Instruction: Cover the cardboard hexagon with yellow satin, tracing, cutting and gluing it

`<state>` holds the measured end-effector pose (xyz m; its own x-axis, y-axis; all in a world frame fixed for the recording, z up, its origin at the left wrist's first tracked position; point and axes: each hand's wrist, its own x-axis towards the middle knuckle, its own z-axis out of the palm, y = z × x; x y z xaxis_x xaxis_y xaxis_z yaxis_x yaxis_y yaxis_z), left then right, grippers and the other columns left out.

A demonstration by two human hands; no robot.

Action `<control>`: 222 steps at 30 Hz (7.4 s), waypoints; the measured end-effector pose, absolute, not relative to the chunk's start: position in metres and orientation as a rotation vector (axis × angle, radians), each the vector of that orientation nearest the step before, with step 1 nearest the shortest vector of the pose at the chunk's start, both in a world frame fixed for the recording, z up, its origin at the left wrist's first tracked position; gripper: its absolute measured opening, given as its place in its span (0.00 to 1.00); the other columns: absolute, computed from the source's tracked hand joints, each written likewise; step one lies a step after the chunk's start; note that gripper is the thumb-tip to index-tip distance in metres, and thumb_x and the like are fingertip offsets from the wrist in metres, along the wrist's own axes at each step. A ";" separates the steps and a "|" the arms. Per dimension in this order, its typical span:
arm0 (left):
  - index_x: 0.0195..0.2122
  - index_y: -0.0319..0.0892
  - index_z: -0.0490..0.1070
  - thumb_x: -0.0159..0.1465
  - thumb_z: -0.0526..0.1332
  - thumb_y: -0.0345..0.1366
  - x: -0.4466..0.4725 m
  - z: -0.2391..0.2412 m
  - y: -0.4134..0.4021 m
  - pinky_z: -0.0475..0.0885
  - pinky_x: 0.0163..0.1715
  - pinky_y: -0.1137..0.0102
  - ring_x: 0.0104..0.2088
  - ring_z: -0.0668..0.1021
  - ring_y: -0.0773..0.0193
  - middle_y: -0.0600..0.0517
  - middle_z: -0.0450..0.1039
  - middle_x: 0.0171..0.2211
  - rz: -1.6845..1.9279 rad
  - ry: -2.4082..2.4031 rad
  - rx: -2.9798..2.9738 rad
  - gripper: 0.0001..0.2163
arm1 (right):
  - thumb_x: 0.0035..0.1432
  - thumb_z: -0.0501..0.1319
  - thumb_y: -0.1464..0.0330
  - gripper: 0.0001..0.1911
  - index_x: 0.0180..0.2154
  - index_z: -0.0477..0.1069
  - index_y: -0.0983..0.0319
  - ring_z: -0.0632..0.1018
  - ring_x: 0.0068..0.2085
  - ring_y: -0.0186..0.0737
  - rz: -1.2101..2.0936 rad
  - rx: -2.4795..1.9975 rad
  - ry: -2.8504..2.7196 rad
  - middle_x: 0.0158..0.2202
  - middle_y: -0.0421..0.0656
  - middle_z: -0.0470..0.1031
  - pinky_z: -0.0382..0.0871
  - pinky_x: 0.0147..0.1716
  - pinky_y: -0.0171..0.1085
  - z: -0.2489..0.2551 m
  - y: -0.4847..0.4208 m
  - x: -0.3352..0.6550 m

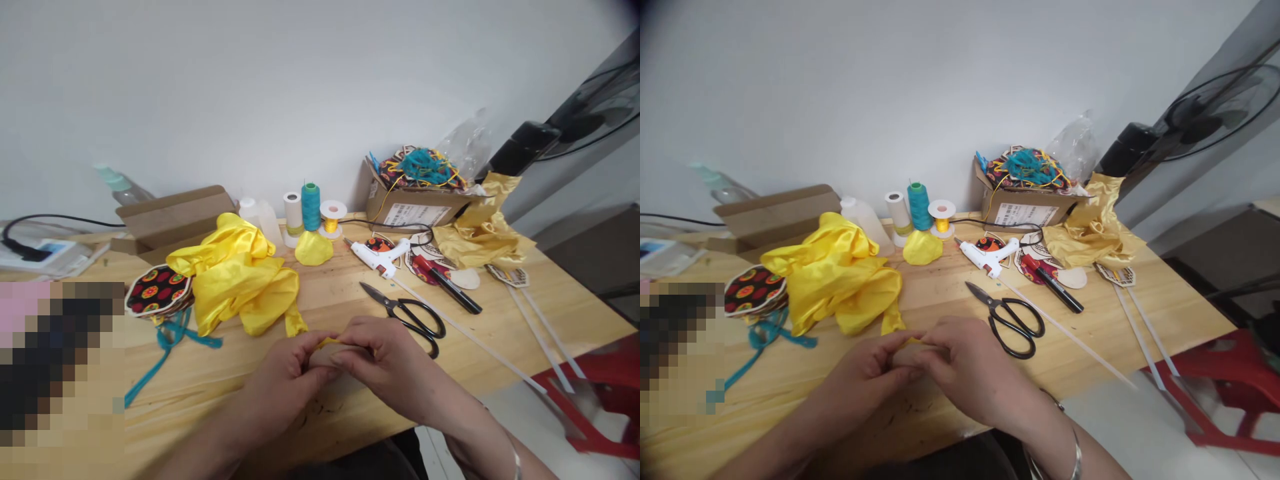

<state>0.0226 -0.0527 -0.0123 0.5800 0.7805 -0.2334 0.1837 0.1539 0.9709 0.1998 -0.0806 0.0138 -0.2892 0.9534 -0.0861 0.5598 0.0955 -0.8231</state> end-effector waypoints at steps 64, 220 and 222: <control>0.38 0.46 0.79 0.57 0.66 0.34 0.016 -0.015 -0.053 0.71 0.35 0.70 0.33 0.77 0.61 0.54 0.80 0.32 0.655 0.960 1.269 0.08 | 0.53 0.67 0.63 0.10 0.34 0.75 0.62 0.69 0.29 0.33 1.364 -1.256 -1.353 0.28 0.39 0.72 0.63 0.28 0.32 0.004 -0.082 0.214; 0.49 0.48 0.76 0.59 0.67 0.35 0.010 -0.028 -0.039 0.74 0.41 0.68 0.40 0.80 0.60 0.53 0.81 0.41 0.871 0.771 0.914 0.16 | 0.55 0.65 0.63 0.10 0.36 0.75 0.62 0.73 0.32 0.35 1.250 -1.313 -1.522 0.31 0.40 0.75 0.67 0.31 0.34 0.000 -0.045 0.199; 0.49 0.49 0.76 0.59 0.68 0.35 0.009 -0.028 -0.039 0.74 0.41 0.69 0.39 0.80 0.61 0.53 0.81 0.40 0.865 0.790 0.933 0.16 | 0.55 0.65 0.64 0.09 0.35 0.75 0.62 0.72 0.31 0.34 1.232 -1.322 -1.533 0.29 0.40 0.75 0.66 0.30 0.33 0.001 -0.045 0.198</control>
<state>0.0092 -0.0394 -0.0282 0.4331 0.8806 -0.1924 -0.2712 0.3308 0.9039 0.1984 -0.0453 0.0008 -0.1826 0.9821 -0.0470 0.2570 0.0015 -0.9664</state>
